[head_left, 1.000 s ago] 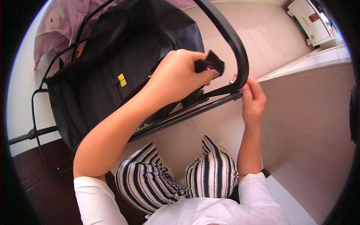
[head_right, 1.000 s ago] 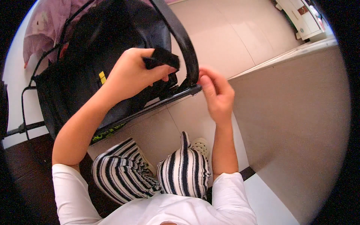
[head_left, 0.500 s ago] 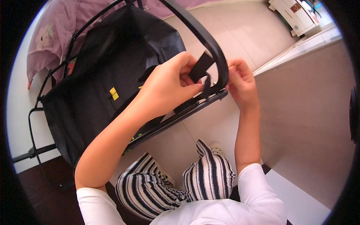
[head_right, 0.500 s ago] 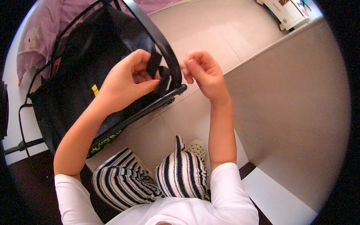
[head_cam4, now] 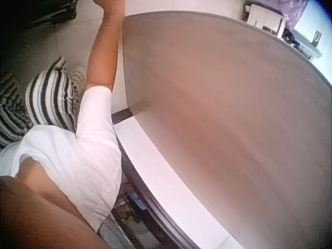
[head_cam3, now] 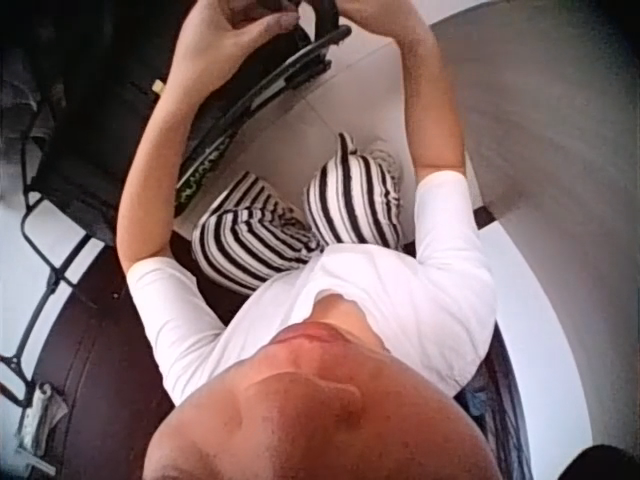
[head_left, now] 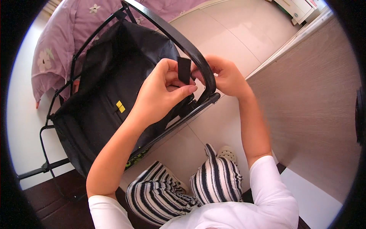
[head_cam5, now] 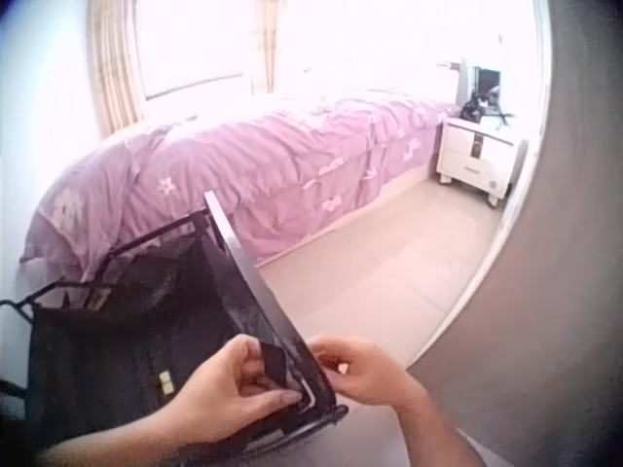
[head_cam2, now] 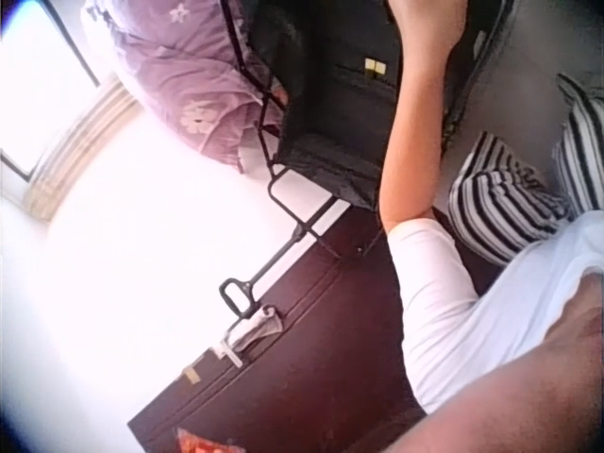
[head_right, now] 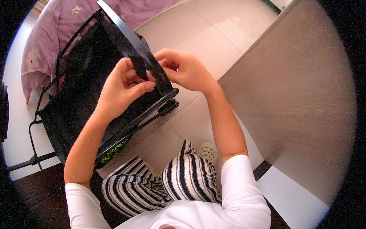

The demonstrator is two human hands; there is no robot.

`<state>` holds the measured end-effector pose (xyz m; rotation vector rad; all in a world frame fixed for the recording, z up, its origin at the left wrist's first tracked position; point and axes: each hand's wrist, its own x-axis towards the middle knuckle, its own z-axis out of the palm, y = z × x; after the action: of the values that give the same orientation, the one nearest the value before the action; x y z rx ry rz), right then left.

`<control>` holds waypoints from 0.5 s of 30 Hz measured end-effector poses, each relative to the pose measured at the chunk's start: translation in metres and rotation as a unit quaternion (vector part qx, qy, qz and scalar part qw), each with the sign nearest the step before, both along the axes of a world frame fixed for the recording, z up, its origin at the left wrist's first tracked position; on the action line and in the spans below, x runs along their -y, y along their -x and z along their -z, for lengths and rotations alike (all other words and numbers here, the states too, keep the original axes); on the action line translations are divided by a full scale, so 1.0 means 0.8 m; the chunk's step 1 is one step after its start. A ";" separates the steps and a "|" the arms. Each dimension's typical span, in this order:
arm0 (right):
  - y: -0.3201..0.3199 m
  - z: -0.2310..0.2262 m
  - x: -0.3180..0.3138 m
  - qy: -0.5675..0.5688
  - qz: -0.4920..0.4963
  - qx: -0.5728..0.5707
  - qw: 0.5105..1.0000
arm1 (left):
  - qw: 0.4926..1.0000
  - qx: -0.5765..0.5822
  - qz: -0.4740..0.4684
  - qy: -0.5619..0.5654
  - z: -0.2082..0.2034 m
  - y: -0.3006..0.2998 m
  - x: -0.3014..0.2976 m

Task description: The person attaches the fabric lining to a stroller frame by folding the edges over the metal bars and securing the hook-and-loop fasteners along the sides.

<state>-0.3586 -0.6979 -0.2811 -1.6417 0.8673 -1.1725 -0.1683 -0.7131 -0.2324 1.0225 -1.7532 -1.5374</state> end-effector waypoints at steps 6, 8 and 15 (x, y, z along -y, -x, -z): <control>-0.012 0.001 -0.048 -0.089 0.284 0.249 0.922 | 0.980 0.138 0.120 0.085 -0.032 -0.009 -0.009; -0.018 -0.002 -0.064 -0.060 0.295 0.275 0.913 | 0.977 0.111 0.128 0.127 -0.037 -0.005 -0.020; -0.030 0.002 -0.095 0.045 0.387 0.133 0.911 | 0.944 0.109 0.135 0.279 -0.044 0.011 -0.017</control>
<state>-0.3345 -0.6219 -0.2823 -1.1665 1.3532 -1.9463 -0.1768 -0.6992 -0.1974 0.6987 -2.3795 -0.9864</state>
